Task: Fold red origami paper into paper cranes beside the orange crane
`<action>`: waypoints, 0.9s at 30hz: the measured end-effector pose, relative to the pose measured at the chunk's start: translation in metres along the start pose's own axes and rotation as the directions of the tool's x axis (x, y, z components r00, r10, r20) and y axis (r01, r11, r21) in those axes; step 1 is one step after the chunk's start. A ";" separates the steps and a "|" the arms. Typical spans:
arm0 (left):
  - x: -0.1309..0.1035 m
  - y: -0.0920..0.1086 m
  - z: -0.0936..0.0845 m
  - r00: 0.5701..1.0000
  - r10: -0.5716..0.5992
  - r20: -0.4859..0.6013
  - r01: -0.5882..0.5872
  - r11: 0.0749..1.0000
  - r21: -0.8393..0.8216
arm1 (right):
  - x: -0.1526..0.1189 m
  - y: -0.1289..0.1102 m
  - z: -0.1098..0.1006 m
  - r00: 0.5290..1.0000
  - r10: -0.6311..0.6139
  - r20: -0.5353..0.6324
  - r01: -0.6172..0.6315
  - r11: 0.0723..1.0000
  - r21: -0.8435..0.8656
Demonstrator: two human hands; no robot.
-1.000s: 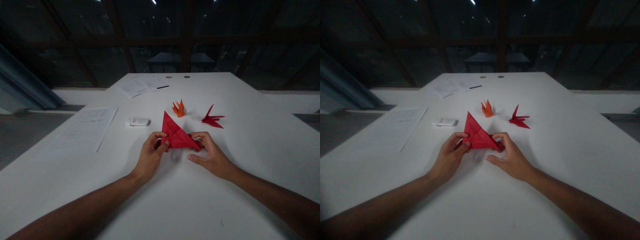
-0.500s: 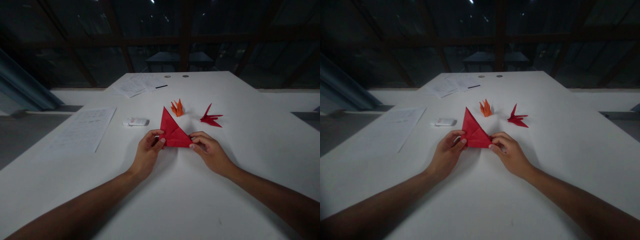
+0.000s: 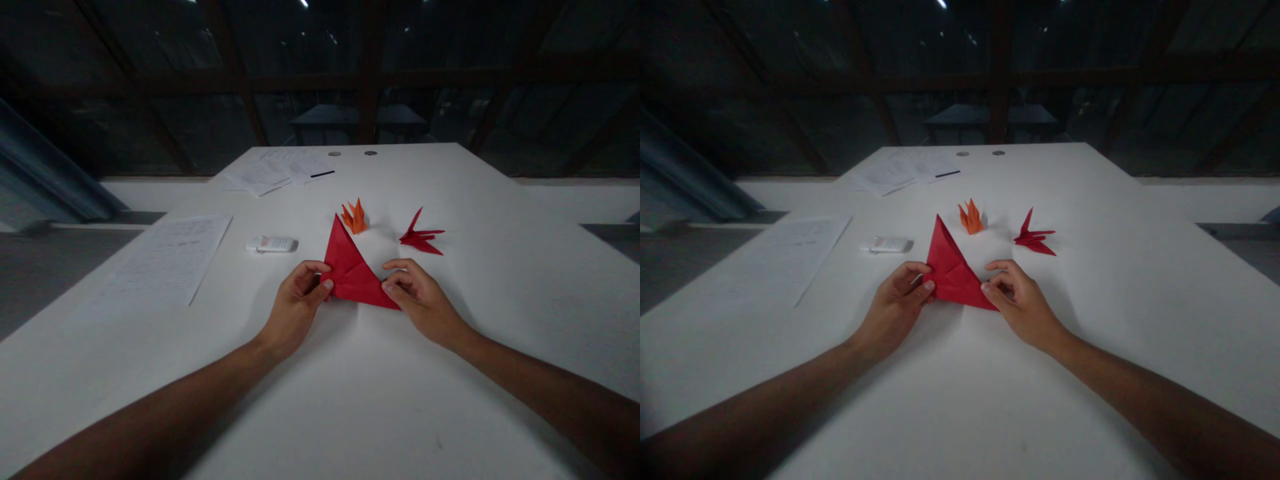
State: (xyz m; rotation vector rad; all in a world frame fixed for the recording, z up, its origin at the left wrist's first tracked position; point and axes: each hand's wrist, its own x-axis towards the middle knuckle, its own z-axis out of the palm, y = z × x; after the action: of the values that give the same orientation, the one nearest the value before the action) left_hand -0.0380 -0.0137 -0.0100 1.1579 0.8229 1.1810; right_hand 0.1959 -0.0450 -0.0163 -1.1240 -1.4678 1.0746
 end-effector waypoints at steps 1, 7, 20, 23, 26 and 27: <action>0.000 0.000 -0.001 0.999 -0.007 0.042 0.007 1.000 0.014 | -0.001 -0.002 -0.001 0.999 0.005 0.036 -0.006 1.000 0.021; -0.006 0.005 0.001 0.973 -0.043 0.228 0.001 0.983 0.184 | -0.006 -0.011 0.005 0.972 0.018 0.233 -0.058 0.984 0.167; -0.021 0.017 0.016 0.956 0.119 0.270 -0.267 0.736 0.621 | -0.017 -0.022 0.018 0.966 0.010 0.257 -0.010 1.000 -0.001; -0.023 0.018 0.017 0.951 0.088 0.298 -0.250 0.786 0.565 | -0.017 -0.023 0.018 0.972 0.026 0.234 -0.016 0.999 -0.042; -0.024 0.020 0.018 0.945 0.078 0.319 -0.247 0.809 0.534 | -0.018 -0.024 0.018 0.973 0.036 0.226 -0.017 0.996 -0.083; -0.025 0.020 0.019 0.943 0.078 0.323 -0.250 0.806 0.536 | -0.018 -0.024 0.017 0.974 0.036 0.225 -0.016 0.996 -0.089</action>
State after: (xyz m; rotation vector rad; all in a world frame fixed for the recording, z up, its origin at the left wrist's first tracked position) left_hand -0.0312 -0.0425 0.0118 1.8876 0.8892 0.8849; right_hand 0.1779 -0.0684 0.0011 -1.1118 -1.6959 1.1989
